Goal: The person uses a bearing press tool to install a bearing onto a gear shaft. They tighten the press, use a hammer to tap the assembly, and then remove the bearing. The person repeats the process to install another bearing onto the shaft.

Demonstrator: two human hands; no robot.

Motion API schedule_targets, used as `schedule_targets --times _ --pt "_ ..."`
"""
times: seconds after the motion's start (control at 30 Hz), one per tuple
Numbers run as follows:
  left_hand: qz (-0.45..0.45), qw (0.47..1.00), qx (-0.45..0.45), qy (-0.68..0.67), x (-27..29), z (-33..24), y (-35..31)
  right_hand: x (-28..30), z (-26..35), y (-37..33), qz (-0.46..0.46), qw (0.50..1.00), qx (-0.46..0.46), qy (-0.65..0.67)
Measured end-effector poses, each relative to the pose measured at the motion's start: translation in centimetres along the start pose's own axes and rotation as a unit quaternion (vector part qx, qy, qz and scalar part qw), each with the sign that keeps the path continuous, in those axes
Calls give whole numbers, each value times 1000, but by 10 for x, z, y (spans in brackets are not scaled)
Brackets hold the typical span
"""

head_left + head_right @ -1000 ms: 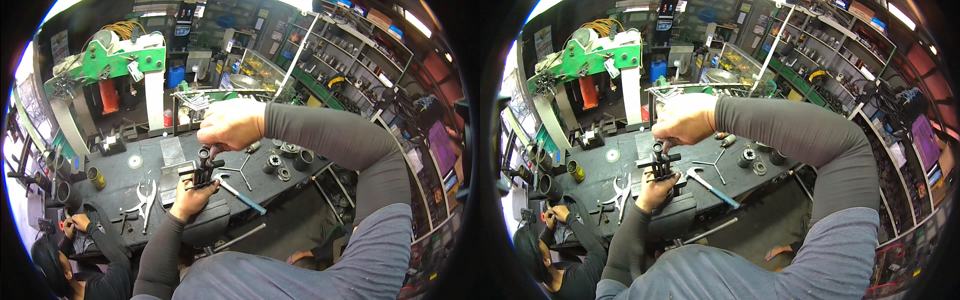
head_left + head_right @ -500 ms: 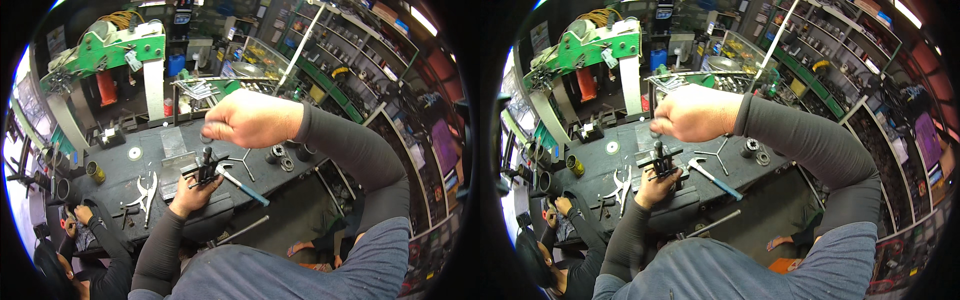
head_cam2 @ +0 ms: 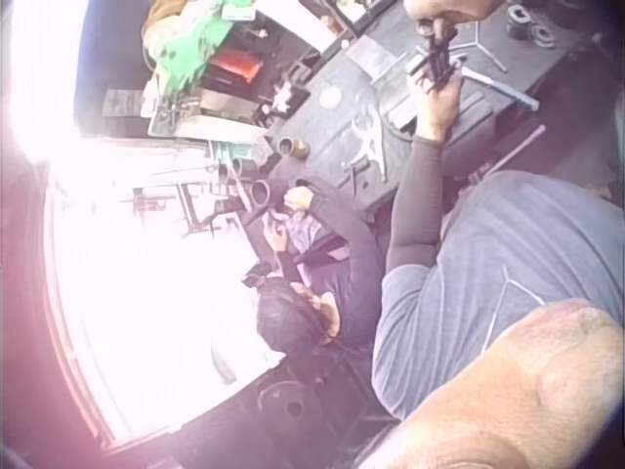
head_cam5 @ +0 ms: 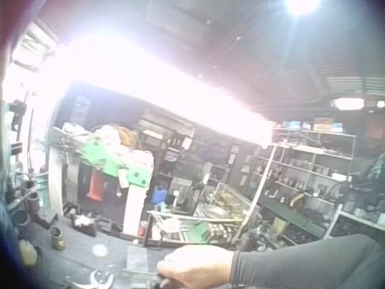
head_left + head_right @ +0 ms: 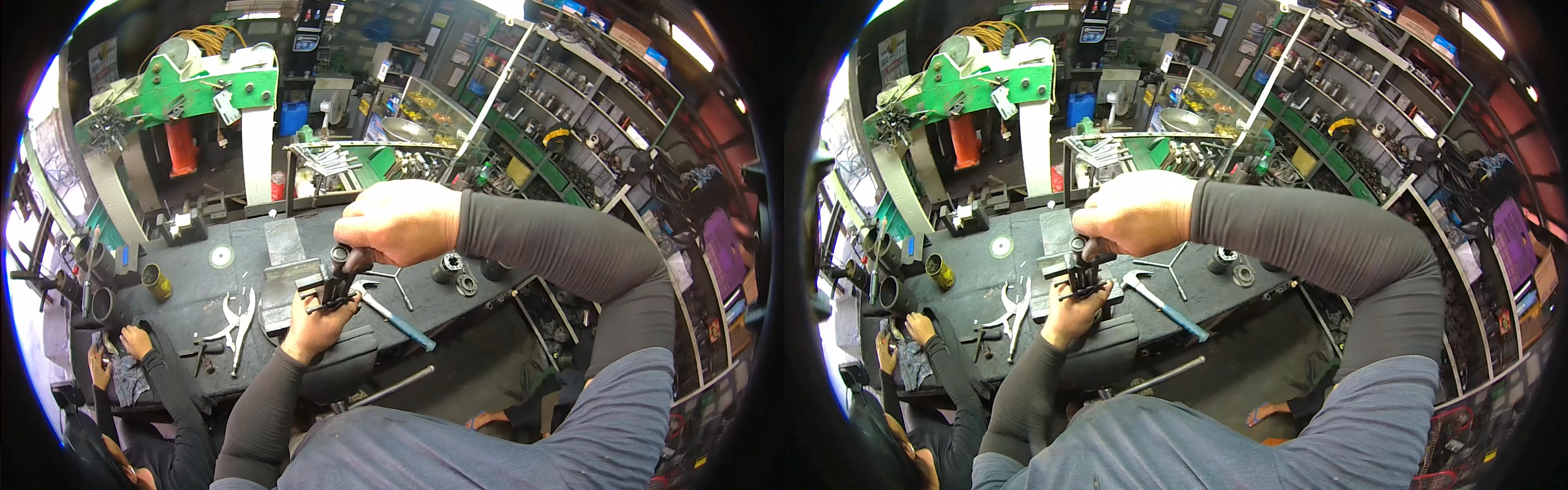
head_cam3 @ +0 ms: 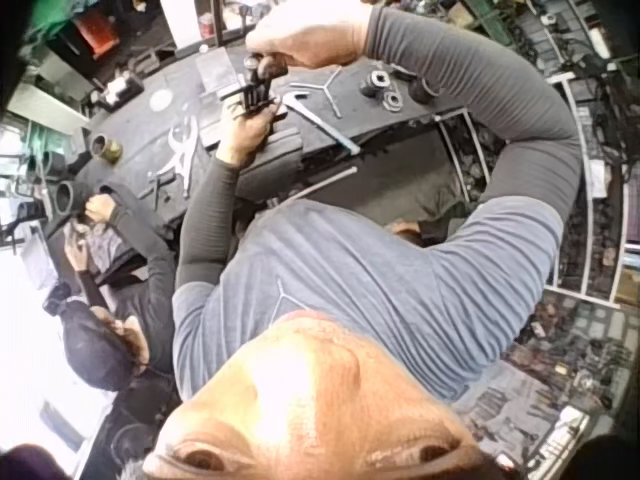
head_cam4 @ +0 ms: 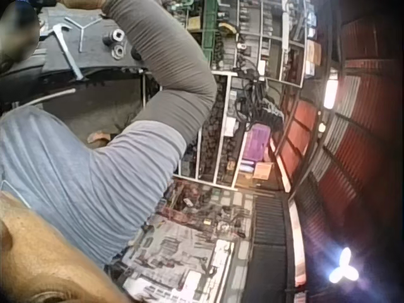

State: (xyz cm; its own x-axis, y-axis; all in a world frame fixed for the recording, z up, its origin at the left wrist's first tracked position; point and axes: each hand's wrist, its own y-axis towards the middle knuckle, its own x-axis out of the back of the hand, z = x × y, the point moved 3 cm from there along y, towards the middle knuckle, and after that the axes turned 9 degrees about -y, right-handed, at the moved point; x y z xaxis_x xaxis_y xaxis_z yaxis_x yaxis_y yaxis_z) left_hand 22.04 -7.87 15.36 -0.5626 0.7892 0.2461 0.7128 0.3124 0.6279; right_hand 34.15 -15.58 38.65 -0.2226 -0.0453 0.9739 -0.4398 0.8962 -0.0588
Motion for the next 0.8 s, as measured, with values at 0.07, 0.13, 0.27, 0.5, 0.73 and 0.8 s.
schedule_targets --times 0.07,0.13,0.27,0.5,0.73,0.8 --pt "-29 1000 -10 -7 1 1 -2 3 24 -3 4 987 -153 45" --pt "-41 999 -7 -17 -2 3 -4 4 57 -11 -44 952 -280 113" --pt "-4 989 -89 121 2 2 -5 21 49 2 63 936 -286 193" --pt "0 969 -195 149 7 -5 1 16 16 5 3 997 -77 21" --pt "8 1000 0 -7 7 0 1 20 -6 34 47 995 79 -40" --pt "-5 1000 -6 4 9 1 0 18 -8 36 76 994 72 -2"
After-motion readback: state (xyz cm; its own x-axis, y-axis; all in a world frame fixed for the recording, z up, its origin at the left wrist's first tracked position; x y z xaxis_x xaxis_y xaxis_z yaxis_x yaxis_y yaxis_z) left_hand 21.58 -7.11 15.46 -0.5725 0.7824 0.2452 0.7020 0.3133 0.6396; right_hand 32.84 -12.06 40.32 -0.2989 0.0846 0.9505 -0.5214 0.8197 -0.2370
